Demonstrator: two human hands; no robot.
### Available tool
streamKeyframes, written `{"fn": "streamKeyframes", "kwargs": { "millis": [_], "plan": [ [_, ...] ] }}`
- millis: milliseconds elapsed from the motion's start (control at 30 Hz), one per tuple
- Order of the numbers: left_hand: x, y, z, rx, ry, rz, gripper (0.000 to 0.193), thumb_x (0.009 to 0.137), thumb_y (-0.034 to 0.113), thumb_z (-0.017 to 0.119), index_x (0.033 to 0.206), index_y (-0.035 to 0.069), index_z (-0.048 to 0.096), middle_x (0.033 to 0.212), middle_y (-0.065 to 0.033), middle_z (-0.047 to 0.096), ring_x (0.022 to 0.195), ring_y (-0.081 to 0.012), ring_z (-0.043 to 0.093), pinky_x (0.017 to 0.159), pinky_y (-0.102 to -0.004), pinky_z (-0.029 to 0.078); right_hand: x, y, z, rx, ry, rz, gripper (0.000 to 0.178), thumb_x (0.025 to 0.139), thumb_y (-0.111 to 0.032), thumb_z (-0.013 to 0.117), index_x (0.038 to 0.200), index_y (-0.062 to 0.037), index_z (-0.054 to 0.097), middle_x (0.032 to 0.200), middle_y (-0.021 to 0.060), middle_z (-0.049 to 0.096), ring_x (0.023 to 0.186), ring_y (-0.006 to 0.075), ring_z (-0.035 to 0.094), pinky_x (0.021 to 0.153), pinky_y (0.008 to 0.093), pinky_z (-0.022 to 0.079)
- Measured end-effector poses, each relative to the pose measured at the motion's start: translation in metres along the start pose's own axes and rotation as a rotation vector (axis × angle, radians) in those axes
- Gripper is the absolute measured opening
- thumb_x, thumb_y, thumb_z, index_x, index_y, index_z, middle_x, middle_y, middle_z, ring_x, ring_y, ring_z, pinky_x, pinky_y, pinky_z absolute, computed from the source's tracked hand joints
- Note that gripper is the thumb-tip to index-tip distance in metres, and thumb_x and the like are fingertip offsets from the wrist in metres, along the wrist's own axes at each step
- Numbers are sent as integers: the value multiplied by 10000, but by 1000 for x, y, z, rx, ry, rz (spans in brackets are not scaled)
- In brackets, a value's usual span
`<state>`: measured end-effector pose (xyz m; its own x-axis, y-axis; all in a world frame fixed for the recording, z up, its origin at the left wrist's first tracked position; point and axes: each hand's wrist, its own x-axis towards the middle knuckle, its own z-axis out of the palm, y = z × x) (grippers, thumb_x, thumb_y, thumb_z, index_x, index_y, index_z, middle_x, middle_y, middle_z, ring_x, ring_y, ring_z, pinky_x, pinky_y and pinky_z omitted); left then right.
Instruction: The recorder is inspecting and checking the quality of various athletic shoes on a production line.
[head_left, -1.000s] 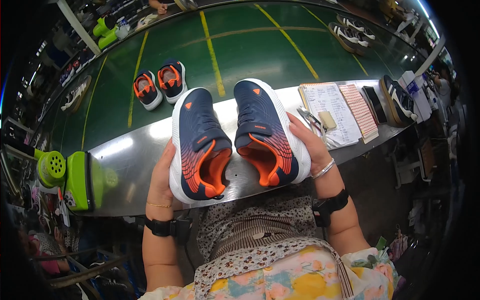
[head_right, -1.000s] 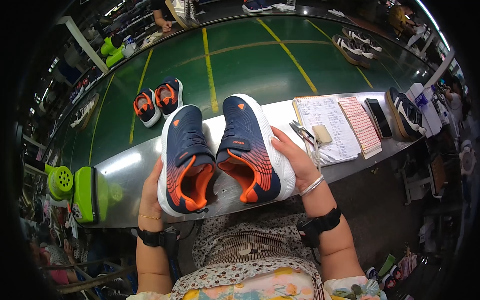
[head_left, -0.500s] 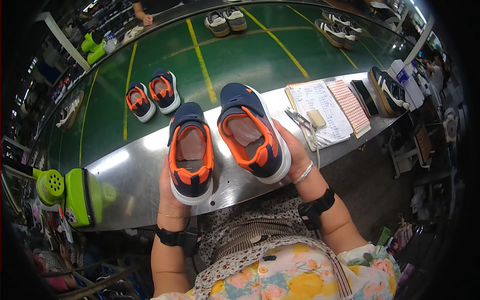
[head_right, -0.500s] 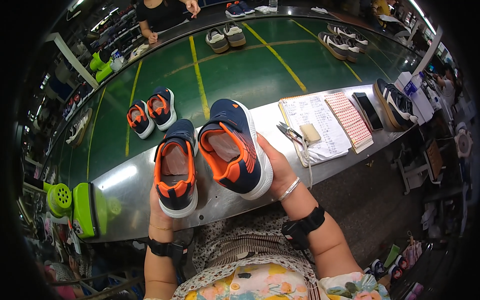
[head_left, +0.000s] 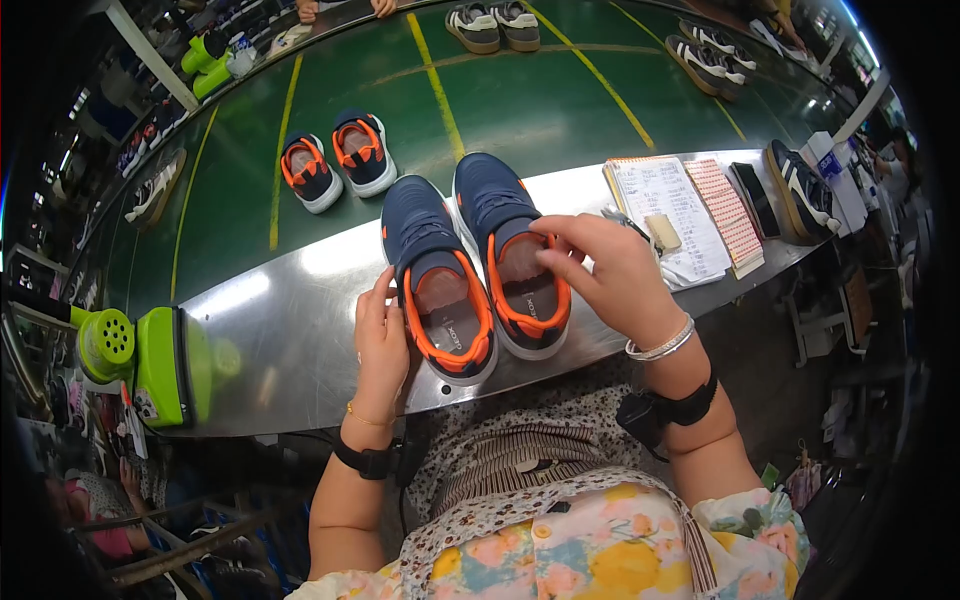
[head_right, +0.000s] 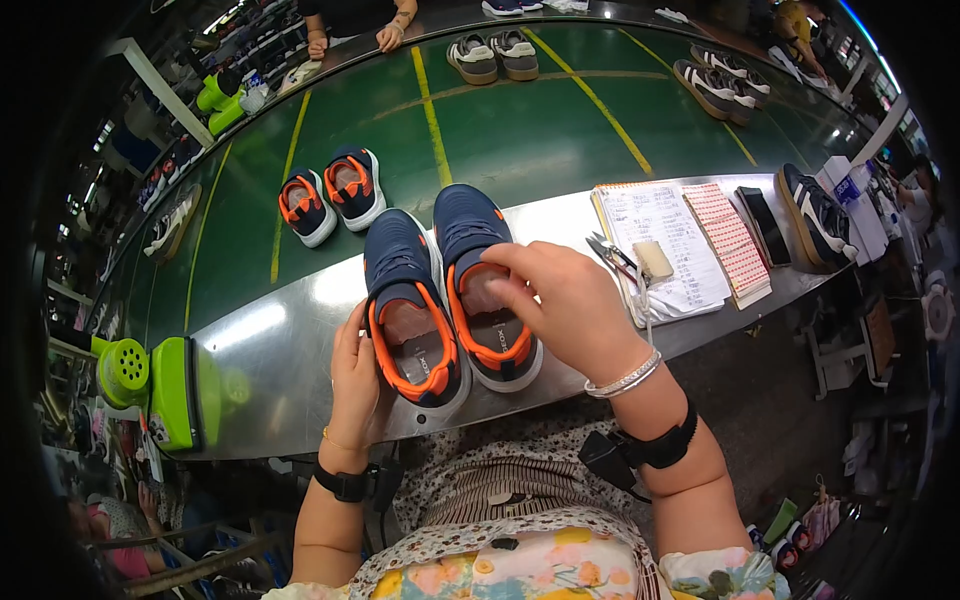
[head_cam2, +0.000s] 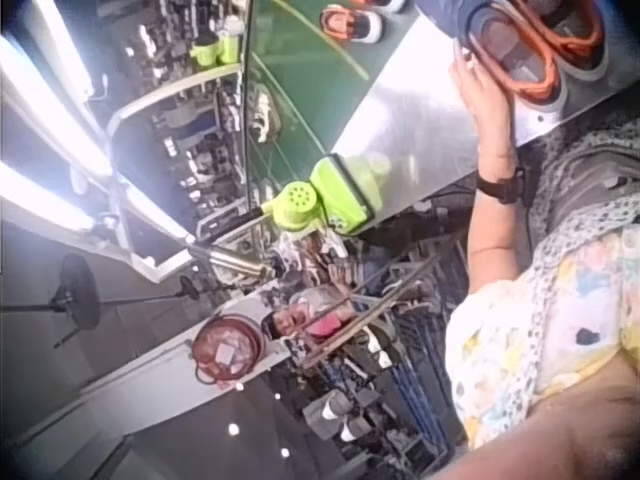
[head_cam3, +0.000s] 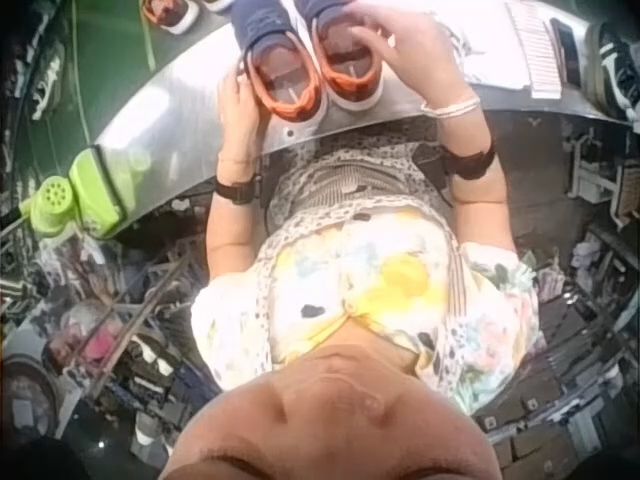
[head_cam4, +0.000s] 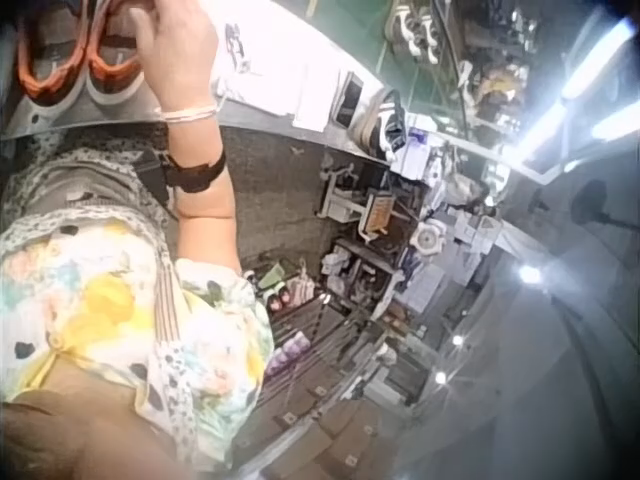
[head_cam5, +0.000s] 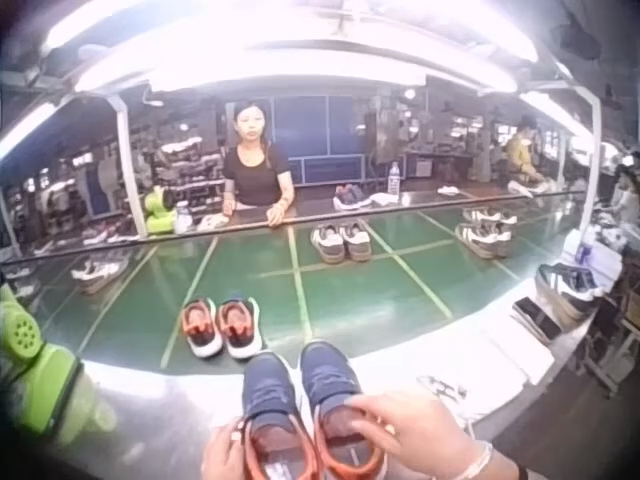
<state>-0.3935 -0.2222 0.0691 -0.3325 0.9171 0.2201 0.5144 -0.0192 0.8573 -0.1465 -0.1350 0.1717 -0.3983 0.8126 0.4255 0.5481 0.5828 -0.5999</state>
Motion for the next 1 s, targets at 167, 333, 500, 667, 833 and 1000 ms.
{"fn": "streamKeyframes", "kwargs": {
  "millis": [167, 333, 500, 667, 833, 1000],
  "plan": [
    [-2, 4, -2, -89, -4, -56, 404, 858, 18, 416, 1253, 63, 490, 998, -111, 513, 872, -195, 528, 772, -299, 441, -10, -39, 26, -354, -620, -368, 522, 641, -396, 731, 1082, -156, 589, 747, 57, 551, 733, 242, 584, 683, 361, 448],
    [-10, 2, -8, -540, -23, -290, 337, 906, 66, 460, 1239, 15, 484, 1082, -101, 485, 887, -138, 551, 678, -249, 517, -16, -34, 39, -338, -615, -266, 547, 652, -484, 696, 1076, -155, 593, 725, 58, 538, 732, 255, 588, 676, 369, 458],
    [-13, -1, -8, -441, -59, -181, 320, 902, 71, 486, 1218, 25, 513, 1088, -96, 495, 898, -139, 550, 713, -247, 517, 9, -17, 22, 230, -759, 69, 480, 912, -524, 380, 1100, -131, 581, 714, 145, 615, 699, 310, 615, 641, 382, 471],
    [-12, 0, -10, -526, -63, -254, 325, 898, 67, 487, 1219, 29, 515, 1087, -88, 501, 886, -130, 553, 715, -245, 510, 18, -26, 17, 164, -896, 101, 462, 915, -455, 438, 1188, -99, 547, 728, 167, 614, 692, 318, 618, 669, 363, 472],
    [-12, 6, -12, -503, -57, -238, 330, 891, 52, 481, 1219, 25, 514, 1087, -84, 500, 872, -130, 558, 715, -243, 501, -3, -40, 33, -297, -791, -261, 609, 708, -608, 604, 1087, -131, 602, 773, 118, 598, 760, 278, 610, 663, 381, 477],
    [-15, 8, -20, -706, -7, -321, 287, 899, 66, 484, 1173, -9, 525, 1079, -89, 531, 907, -139, 552, 738, -253, 491, -17, -31, 38, -291, -400, -295, 458, 607, -561, 682, 804, -150, 638, 623, 18, 504, 644, 209, 578, 570, 334, 452]
  ]
}}
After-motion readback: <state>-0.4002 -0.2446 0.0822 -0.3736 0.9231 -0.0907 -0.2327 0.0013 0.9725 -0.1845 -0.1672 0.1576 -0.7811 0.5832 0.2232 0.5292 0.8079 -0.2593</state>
